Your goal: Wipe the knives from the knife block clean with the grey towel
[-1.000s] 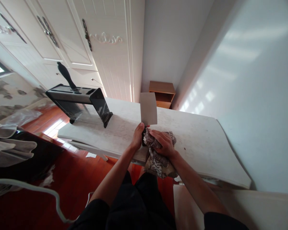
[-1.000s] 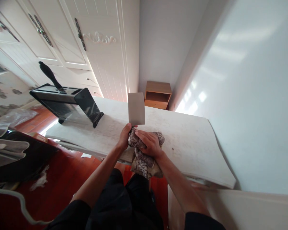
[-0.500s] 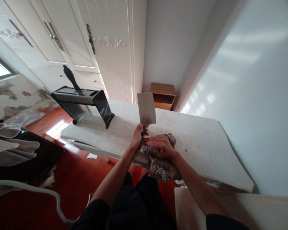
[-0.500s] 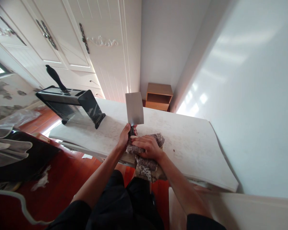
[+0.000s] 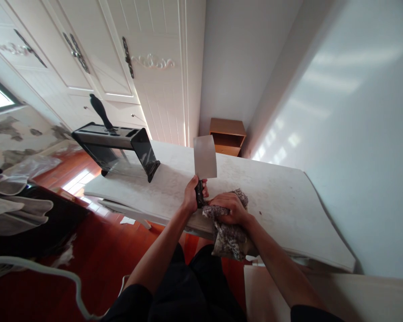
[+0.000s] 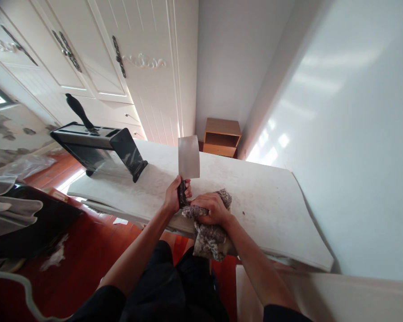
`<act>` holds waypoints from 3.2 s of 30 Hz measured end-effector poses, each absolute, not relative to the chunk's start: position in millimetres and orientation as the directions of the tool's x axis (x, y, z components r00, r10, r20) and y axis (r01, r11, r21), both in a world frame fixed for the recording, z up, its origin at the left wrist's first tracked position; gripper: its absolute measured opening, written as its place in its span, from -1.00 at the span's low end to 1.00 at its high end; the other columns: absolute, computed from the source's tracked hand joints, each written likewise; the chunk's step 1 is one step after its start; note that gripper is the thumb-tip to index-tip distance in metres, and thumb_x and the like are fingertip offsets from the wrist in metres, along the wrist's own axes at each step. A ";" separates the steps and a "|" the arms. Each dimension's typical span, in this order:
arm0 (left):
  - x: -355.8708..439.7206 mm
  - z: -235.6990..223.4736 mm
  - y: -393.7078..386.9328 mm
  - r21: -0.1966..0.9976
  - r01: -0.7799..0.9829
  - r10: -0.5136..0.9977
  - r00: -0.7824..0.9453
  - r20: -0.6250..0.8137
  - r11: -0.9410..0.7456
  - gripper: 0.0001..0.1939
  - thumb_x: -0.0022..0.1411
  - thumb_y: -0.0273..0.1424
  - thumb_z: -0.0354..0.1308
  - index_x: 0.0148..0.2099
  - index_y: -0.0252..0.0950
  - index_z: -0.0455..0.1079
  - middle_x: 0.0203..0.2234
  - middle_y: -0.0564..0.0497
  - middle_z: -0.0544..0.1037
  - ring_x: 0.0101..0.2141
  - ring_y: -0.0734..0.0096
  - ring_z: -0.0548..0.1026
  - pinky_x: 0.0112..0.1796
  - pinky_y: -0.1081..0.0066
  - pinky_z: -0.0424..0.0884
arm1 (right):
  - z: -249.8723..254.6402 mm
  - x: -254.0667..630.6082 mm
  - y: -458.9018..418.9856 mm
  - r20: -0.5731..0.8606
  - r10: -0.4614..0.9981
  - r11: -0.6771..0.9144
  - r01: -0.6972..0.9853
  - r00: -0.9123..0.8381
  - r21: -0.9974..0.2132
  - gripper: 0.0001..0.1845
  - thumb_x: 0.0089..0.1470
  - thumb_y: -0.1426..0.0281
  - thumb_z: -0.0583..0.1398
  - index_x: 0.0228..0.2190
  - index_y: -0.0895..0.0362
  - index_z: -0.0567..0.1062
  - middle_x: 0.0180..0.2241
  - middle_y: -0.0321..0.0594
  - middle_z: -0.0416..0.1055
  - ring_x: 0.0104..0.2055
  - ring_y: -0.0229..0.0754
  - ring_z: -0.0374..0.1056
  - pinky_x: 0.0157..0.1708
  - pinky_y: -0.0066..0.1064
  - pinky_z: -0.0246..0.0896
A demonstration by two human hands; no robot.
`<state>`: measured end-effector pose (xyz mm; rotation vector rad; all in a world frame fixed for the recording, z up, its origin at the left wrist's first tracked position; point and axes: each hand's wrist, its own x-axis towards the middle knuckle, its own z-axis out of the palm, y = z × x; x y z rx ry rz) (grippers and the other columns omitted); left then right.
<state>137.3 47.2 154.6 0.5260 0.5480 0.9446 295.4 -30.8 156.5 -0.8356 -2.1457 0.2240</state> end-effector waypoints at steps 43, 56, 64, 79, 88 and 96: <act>118.7 147.6 56.4 0.366 -0.363 0.447 0.877 -0.176 0.857 -0.83 0.23 -0.40 0.14 -0.37 -0.36 0.26 -0.61 0.17 0.17 -0.74 0.72 0.08 -0.72 0.63 0.04 | 170.2 369.2 29.6 0.205 0.957 -0.126 0.931 0.205 -0.342 -0.08 0.19 -0.10 0.08 0.36 0.17 0.00 0.37 0.14 -0.07 0.33 0.20 0.09 0.22 0.02 0.11; 125.3 152.4 42.5 0.576 -0.423 0.615 0.767 -0.184 0.699 -0.62 0.07 -0.14 0.27 -0.37 -0.31 0.22 -0.63 0.19 0.21 -0.75 0.69 0.09 -0.74 0.57 0.05 | 110.4 351.3 -5.6 0.478 0.876 -0.056 0.998 0.066 -0.034 -0.04 0.12 -0.09 0.13 0.36 0.11 0.00 0.36 0.08 0.00 0.36 0.20 -0.02 0.27 0.15 -0.12; 108.9 164.4 41.8 0.743 -0.446 0.697 0.716 -0.039 0.499 -0.53 0.08 -0.02 0.27 -0.33 -0.25 0.15 -0.59 0.20 0.25 -0.81 0.67 0.08 -0.83 0.53 0.07 | 105.2 352.7 -4.5 0.554 0.832 -0.044 0.999 0.020 0.029 -0.21 0.22 0.01 0.00 0.35 0.11 0.05 0.31 0.05 0.11 0.31 0.16 0.08 0.23 0.04 -0.01; -33.4 258.4 58.8 0.969 -0.248 0.743 0.651 0.155 0.016 -0.63 0.18 -0.13 0.27 -0.19 -0.29 0.28 -0.65 0.20 0.18 -0.70 0.63 0.15 -0.67 0.57 0.12 | 102.5 357.7 -2.9 0.645 0.760 0.010 0.993 -0.086 0.121 -0.23 0.25 -0.03 -0.08 0.33 0.14 0.08 0.24 0.09 0.22 0.21 0.19 0.22 0.13 0.05 0.13; -139.6 380.1 95.7 0.719 0.203 0.735 0.351 0.580 -0.664 -0.88 0.00 -0.54 0.35 -0.33 -0.38 0.54 -0.55 0.04 0.45 -0.51 0.50 0.31 -0.46 0.56 0.22 | 100.4 359.6 -0.7 0.671 0.729 0.018 0.983 -0.137 0.181 -0.22 0.25 -0.01 -0.07 0.35 0.12 0.01 0.20 0.11 0.27 0.15 0.20 0.29 0.08 0.03 0.19; -210.3 475.9 117.6 0.331 0.686 0.684 0.333 0.649 -0.648 -0.74 0.01 -0.46 0.32 -0.17 -0.30 0.58 -0.43 0.11 0.60 -0.40 0.49 0.43 -0.27 0.52 0.24 | 99.9 360.7 -0.5 0.693 0.704 0.045 0.984 -0.154 0.173 -0.20 0.21 0.00 -0.08 0.37 0.06 -0.06 0.17 0.10 0.29 0.08 0.23 0.34 0.01 0.05 0.24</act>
